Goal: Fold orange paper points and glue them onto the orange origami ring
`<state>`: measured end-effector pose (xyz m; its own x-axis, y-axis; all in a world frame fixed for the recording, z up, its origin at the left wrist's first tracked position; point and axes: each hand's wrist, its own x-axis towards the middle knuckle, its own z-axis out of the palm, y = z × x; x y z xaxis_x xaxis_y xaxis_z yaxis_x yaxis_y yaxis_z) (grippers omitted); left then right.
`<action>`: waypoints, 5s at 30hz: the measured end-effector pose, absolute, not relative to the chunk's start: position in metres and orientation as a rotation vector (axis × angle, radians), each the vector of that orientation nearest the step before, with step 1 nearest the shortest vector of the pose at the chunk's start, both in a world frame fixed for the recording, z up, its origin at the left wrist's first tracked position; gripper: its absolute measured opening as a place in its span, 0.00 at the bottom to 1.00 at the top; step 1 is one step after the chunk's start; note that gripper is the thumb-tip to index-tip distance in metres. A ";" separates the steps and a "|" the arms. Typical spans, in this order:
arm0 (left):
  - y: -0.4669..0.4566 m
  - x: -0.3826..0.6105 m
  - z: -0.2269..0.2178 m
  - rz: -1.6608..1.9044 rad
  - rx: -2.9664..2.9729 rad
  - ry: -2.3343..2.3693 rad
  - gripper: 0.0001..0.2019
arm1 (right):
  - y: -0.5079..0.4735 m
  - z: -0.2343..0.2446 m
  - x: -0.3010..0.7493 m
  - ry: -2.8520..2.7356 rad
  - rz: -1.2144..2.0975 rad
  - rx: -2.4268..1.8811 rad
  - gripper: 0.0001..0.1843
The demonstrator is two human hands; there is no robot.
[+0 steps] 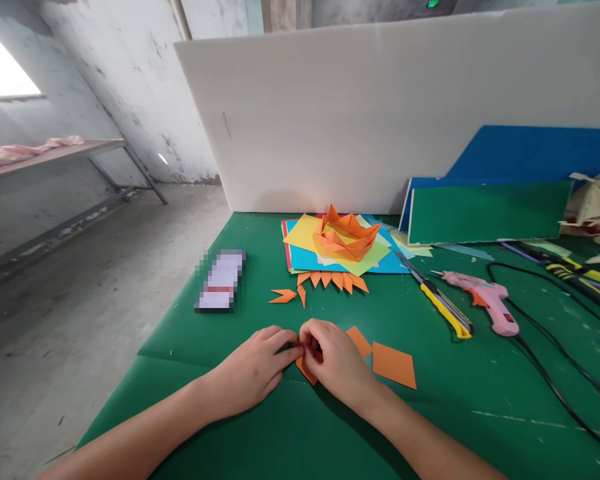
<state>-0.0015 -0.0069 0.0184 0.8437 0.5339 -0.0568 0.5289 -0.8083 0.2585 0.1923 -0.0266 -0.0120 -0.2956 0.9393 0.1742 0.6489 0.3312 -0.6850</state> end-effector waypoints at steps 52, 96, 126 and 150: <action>-0.006 -0.004 0.023 0.095 2.773 0.729 0.16 | -0.033 -0.004 0.208 -2.651 -0.021 -1.135 0.16; 0.001 -0.008 0.024 0.147 2.648 0.732 0.17 | -0.026 0.004 0.224 -2.750 0.372 -1.220 0.11; 0.008 -0.011 0.013 0.284 2.729 0.670 0.14 | -0.021 -0.003 0.227 -2.522 0.383 -0.958 0.11; 0.012 -0.012 0.015 0.209 2.740 0.623 0.23 | -0.020 -0.007 0.220 -2.277 0.709 -1.094 0.08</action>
<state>-0.0122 0.0123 0.0152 0.8940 0.4425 0.0701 0.3953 -0.8527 0.3417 0.2196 -0.0199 -0.0067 -0.5438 0.8101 0.2192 0.5425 0.5387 -0.6446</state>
